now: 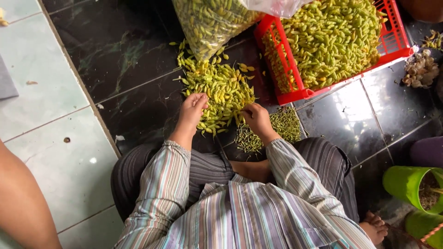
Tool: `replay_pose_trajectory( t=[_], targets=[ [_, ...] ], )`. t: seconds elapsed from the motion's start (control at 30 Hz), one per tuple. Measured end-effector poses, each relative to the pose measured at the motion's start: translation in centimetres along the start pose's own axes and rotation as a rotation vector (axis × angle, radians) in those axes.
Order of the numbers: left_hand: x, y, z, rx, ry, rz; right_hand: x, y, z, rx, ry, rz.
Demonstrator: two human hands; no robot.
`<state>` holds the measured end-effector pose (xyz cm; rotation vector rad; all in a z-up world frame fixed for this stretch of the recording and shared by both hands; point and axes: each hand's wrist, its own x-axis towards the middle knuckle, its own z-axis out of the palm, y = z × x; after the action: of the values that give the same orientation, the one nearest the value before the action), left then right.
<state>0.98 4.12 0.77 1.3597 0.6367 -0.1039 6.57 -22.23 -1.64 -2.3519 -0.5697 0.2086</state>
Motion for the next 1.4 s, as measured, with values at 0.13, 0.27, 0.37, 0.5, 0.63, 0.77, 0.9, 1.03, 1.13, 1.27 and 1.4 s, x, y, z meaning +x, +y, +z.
replay_pose_trajectory(
  t=[0.13,0.27,0.37,0.5,0.63,0.77,0.9,1.03,1.13,1.27,1.4],
  targets=[
    [0.3,-0.3,0.2,0.013,-0.019,-0.022,0.2,2.2,3.1,-0.169,0.087,-0.156],
    [0.0,0.0,0.3,0.012,-0.009,-0.041,-0.6,1.4,4.6,-0.416,0.058,-0.103],
    [0.0,0.2,0.4,0.006,-0.022,-0.046,-0.8,1.1,5.2,-0.459,-0.018,-0.037],
    [1.0,-1.4,0.1,0.027,-0.048,-0.066,-0.8,3.5,6.9,-0.335,-0.043,0.083],
    [-0.2,-0.2,0.4,0.019,-0.037,-0.069,-0.8,2.0,5.8,-0.219,0.002,0.13],
    [-0.4,-0.3,0.4,0.029,-0.04,-0.067,-0.7,0.2,5.1,-0.298,0.01,0.122],
    [0.8,-1.7,0.4,0.022,-0.061,-0.066,0.1,1.4,5.8,-0.301,0.003,0.088],
    [0.7,-1.7,0.5,0.026,-0.069,-0.073,0.0,0.6,6.4,-0.243,-0.007,0.08],
    [0.4,-1.1,0.5,0.023,-0.072,-0.069,-0.1,1.3,7.1,-0.229,-0.031,0.045],
    [0.1,-0.8,0.5,0.029,-0.089,-0.063,0.2,1.1,5.7,-0.062,-0.027,0.128],
    [1.0,-1.9,0.5,0.177,-0.193,-0.065,0.8,-1.6,2.1,0.651,-0.03,0.38]
  ],
)
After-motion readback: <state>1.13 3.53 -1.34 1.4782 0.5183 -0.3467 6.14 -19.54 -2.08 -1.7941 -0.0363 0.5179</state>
